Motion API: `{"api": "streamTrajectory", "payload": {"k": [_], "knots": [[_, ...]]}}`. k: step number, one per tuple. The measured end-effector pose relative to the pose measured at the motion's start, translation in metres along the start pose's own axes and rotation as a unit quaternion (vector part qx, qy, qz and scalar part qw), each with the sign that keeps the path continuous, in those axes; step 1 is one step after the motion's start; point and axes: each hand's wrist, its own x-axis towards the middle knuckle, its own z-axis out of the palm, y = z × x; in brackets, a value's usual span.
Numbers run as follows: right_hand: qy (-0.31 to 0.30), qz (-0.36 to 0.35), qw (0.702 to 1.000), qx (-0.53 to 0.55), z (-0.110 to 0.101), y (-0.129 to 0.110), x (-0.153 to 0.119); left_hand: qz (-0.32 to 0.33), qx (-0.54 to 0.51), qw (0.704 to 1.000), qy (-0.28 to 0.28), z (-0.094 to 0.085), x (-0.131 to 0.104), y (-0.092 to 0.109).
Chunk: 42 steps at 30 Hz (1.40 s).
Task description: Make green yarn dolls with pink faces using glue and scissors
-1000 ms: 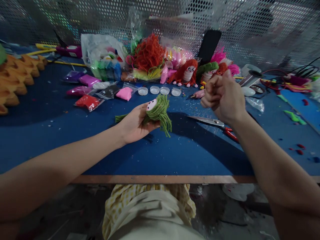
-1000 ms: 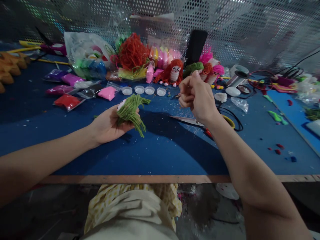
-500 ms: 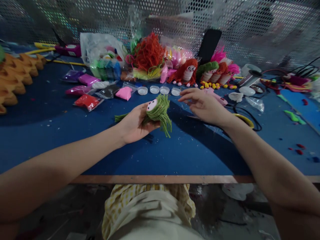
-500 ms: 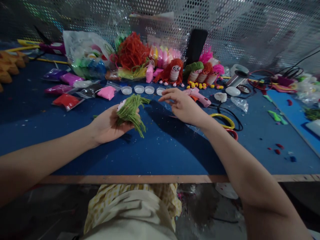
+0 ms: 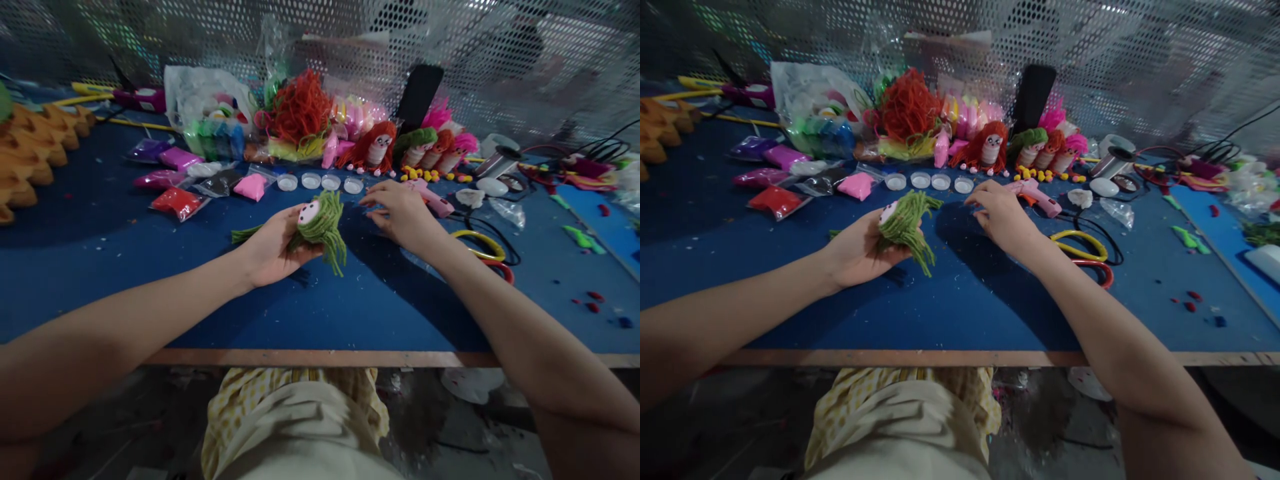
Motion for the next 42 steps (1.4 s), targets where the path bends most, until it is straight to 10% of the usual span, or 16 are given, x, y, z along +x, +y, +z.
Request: {"api": "streamTrajectory", "payload": {"k": [15,23,42], "knots": [[-0.028,-0.038,0.966,-0.252,-0.010,-0.016,-0.004,0.005,0.011,1.000,-0.012,-0.002,-0.001,-0.001],[0.053,-0.003,0.964,-0.259,-0.024,-0.009,-0.003,0.003,0.004,1.000,-0.009,-0.002,-0.001,0.000],[-0.080,-0.032,0.935,-0.343,-0.020,-0.013,0.001,0.002,-0.001,1.000,-0.013,-0.002,0.000,0.000]]}}
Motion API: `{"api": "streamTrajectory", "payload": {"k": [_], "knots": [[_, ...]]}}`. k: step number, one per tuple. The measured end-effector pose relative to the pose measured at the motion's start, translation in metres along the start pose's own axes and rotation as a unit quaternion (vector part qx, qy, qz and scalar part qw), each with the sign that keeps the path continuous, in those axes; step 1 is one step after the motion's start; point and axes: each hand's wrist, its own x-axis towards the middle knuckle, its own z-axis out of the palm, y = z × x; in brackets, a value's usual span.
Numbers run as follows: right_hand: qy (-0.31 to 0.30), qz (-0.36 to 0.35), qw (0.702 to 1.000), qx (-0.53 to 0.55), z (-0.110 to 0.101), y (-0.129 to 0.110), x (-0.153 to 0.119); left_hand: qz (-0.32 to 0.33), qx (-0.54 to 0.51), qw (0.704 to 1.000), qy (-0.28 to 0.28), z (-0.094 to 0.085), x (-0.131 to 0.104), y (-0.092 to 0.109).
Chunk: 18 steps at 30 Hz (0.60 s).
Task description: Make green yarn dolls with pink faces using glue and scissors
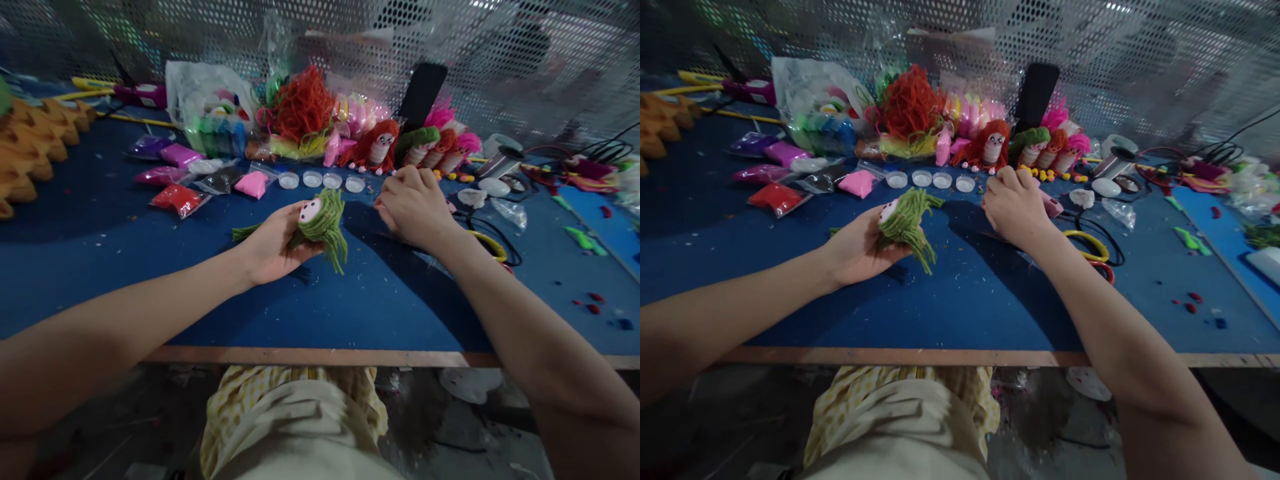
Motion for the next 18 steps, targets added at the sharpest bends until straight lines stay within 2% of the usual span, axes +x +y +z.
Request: {"api": "streamTrajectory", "payload": {"k": [6,12,18], "knots": [[0.069,0.043,0.995,0.057,0.000,0.017,-0.009,-0.001,0.002,1.000,0.011,0.001,0.000,0.000],[0.025,0.022,0.994,0.106,0.007,0.027,-0.009,0.006,0.016,1.000,0.010,0.001,0.000,0.000],[0.033,-0.010,0.993,0.112,0.011,0.026,-0.009,0.005,0.021,1.000,0.003,0.000,0.000,-0.001]]}}
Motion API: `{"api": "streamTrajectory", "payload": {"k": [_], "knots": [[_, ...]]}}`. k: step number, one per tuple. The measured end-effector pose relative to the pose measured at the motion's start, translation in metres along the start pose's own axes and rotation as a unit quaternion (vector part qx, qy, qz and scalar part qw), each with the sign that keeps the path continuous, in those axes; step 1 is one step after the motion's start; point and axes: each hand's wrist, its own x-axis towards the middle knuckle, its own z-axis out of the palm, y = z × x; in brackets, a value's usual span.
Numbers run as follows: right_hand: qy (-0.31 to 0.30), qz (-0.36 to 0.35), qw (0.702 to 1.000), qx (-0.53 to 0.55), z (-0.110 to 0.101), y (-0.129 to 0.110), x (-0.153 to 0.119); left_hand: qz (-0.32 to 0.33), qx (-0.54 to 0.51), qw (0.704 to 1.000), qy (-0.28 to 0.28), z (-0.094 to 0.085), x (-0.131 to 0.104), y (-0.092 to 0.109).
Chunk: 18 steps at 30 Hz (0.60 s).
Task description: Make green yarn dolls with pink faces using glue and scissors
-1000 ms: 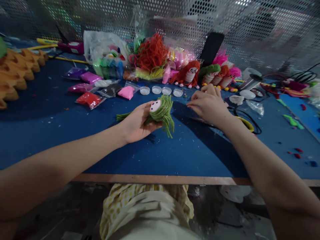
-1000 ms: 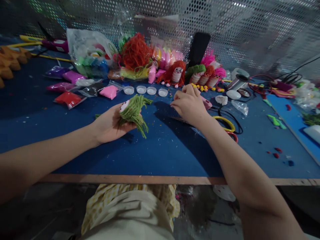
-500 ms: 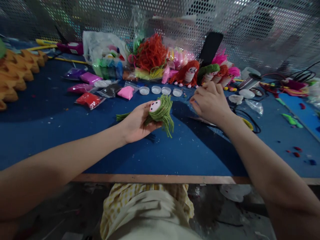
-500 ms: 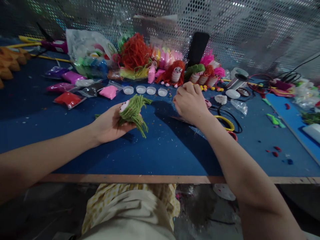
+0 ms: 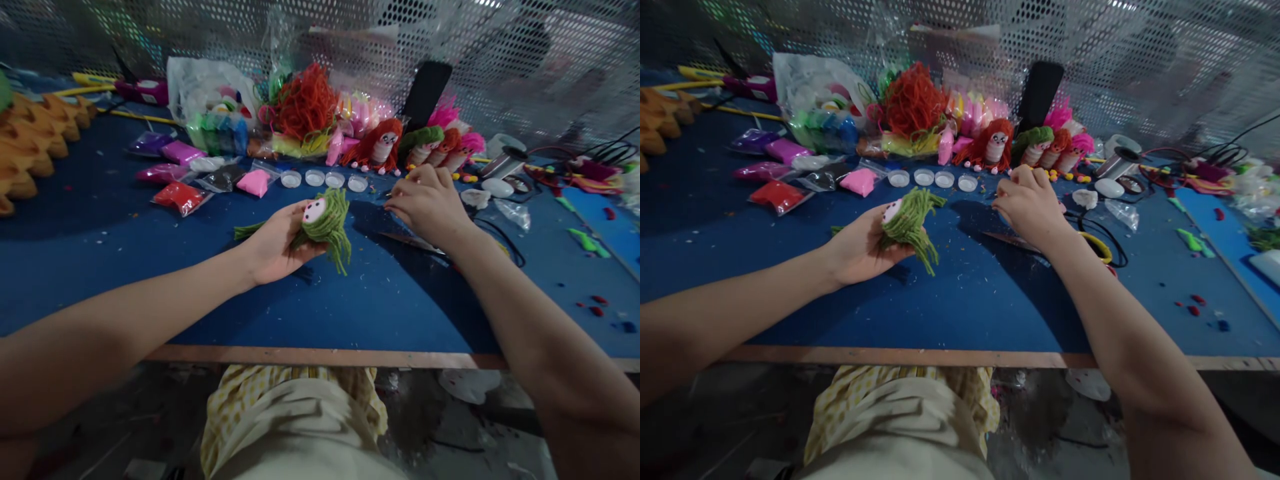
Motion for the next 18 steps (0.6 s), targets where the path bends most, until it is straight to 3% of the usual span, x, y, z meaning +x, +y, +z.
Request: {"api": "streamTrajectory", "payload": {"k": [10,15,18], "knots": [[-0.046,-0.037,0.980,-0.191,-0.003,-0.013,0.004,0.004,0.006,1.000,-0.003,0.002,0.001,-0.001],[-0.080,0.002,0.977,-0.198,-0.008,-0.014,0.009,0.003,0.004,1.000,0.008,0.000,0.000,-0.001],[-0.064,0.072,0.979,-0.179,-0.019,-0.009,0.009,0.002,0.001,1.000,0.000,-0.001,0.000,-0.001]]}}
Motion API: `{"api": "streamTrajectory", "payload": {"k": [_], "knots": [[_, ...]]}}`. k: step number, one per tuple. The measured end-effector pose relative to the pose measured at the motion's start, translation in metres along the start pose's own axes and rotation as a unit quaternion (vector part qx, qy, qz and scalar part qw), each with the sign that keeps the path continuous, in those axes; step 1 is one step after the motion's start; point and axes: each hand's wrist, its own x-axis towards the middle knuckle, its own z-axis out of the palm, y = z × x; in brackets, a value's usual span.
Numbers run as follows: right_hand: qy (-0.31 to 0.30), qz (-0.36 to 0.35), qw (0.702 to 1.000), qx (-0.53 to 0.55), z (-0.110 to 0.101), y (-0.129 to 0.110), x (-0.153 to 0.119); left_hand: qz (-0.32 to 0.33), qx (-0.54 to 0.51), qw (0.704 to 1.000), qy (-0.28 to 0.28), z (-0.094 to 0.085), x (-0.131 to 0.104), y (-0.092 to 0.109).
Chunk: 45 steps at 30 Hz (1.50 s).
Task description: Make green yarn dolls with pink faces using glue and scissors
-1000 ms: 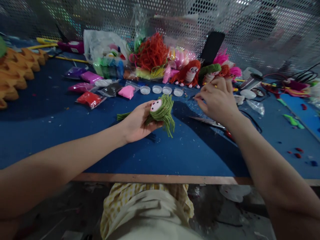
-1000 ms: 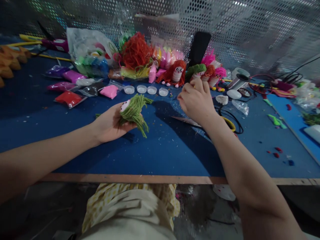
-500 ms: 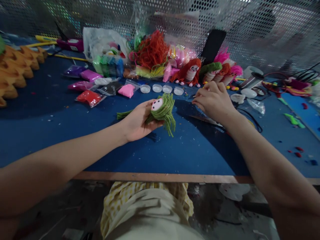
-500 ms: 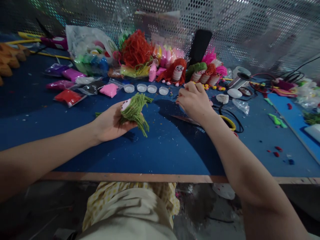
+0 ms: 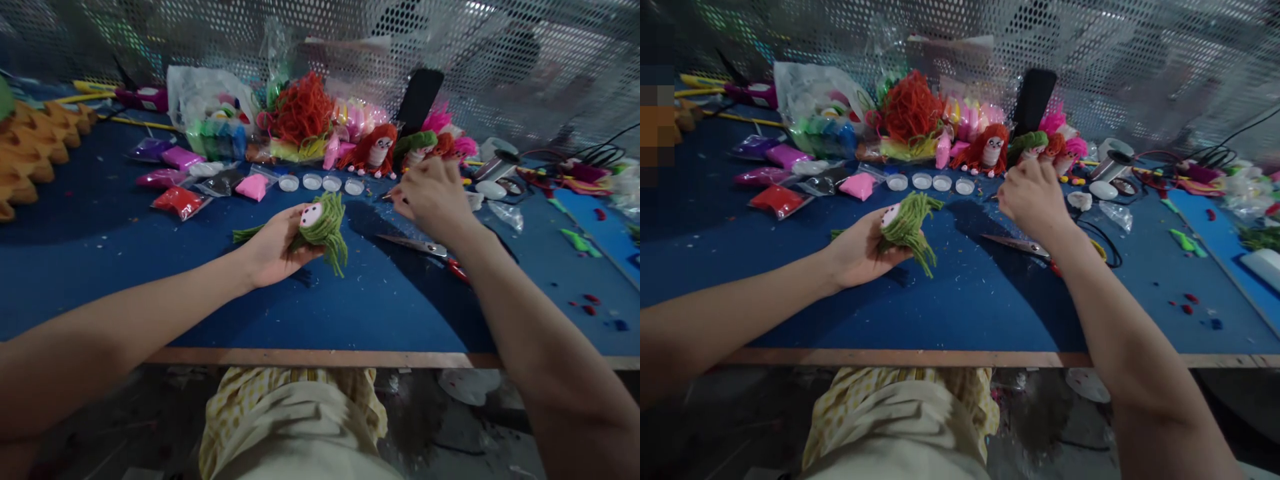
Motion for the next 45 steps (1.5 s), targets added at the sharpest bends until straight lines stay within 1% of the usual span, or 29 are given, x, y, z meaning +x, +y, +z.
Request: {"api": "streamTrajectory", "payload": {"k": [2,3,4,6,8,9,13,19,25,26,28,30,31,32,34,38,40,45], "knots": [[0.026,0.071,0.997,0.032,-0.006,0.011,-0.002,-0.001,0.001,1.000,-0.009,0.000,0.000,0.000],[0.024,0.108,0.993,0.047,-0.007,0.017,-0.004,-0.002,0.002,1.000,-0.011,0.000,0.000,-0.001],[0.004,0.143,0.988,0.061,-0.008,0.023,-0.006,-0.003,0.003,1.000,-0.012,-0.001,0.001,-0.001],[-0.090,0.185,0.974,0.094,-0.008,0.035,-0.011,-0.003,0.006,1.000,-0.013,-0.001,0.001,-0.001],[-0.159,0.193,0.960,0.124,-0.004,0.044,-0.015,-0.002,0.009,1.000,-0.014,0.000,0.001,-0.001],[-0.177,0.192,0.956,0.135,-0.003,0.046,-0.016,-0.001,0.010,1.000,-0.014,0.000,0.001,-0.001],[-0.196,0.192,0.951,0.140,0.002,0.045,-0.015,0.004,0.008,1.000,-0.011,0.001,0.000,-0.001],[-0.175,0.201,0.958,0.102,0.002,0.035,-0.010,0.001,0.020,1.000,0.001,0.001,0.000,0.000],[-0.125,0.193,0.970,0.079,0.013,0.033,-0.008,0.003,0.029,1.000,-0.002,0.002,-0.001,0.001],[-0.109,0.196,0.972,0.073,0.015,0.033,-0.007,0.003,0.031,1.000,-0.003,0.002,-0.001,0.001],[-0.053,0.190,0.978,0.069,0.020,0.031,-0.005,0.004,0.033,0.999,-0.002,0.002,-0.001,0.000],[0.012,0.152,0.986,0.072,0.025,0.027,-0.001,0.001,0.031,1.000,-0.004,0.002,0.000,0.000],[0.035,0.123,0.989,0.074,0.028,0.024,0.001,-0.001,0.029,1.000,-0.006,0.002,0.000,0.000],[0.044,0.092,0.992,0.077,0.032,0.021,0.004,-0.002,0.028,1.000,-0.008,0.001,0.000,-0.001],[0.044,0.054,0.994,0.084,0.039,0.016,0.008,-0.003,0.026,1.000,-0.011,0.001,0.000,-0.001],[0.035,0.028,0.992,0.117,0.046,0.016,0.010,-0.005,0.032,0.999,-0.009,0.001,-0.001,-0.001],[0.016,0.019,0.993,0.118,0.043,0.018,0.010,-0.007,0.036,0.999,-0.003,0.001,-0.002,0.000],[-0.026,0.011,0.998,0.062,0.028,0.015,0.015,-0.005,0.036,0.999,0.007,0.003,-0.004,-0.001]]}}
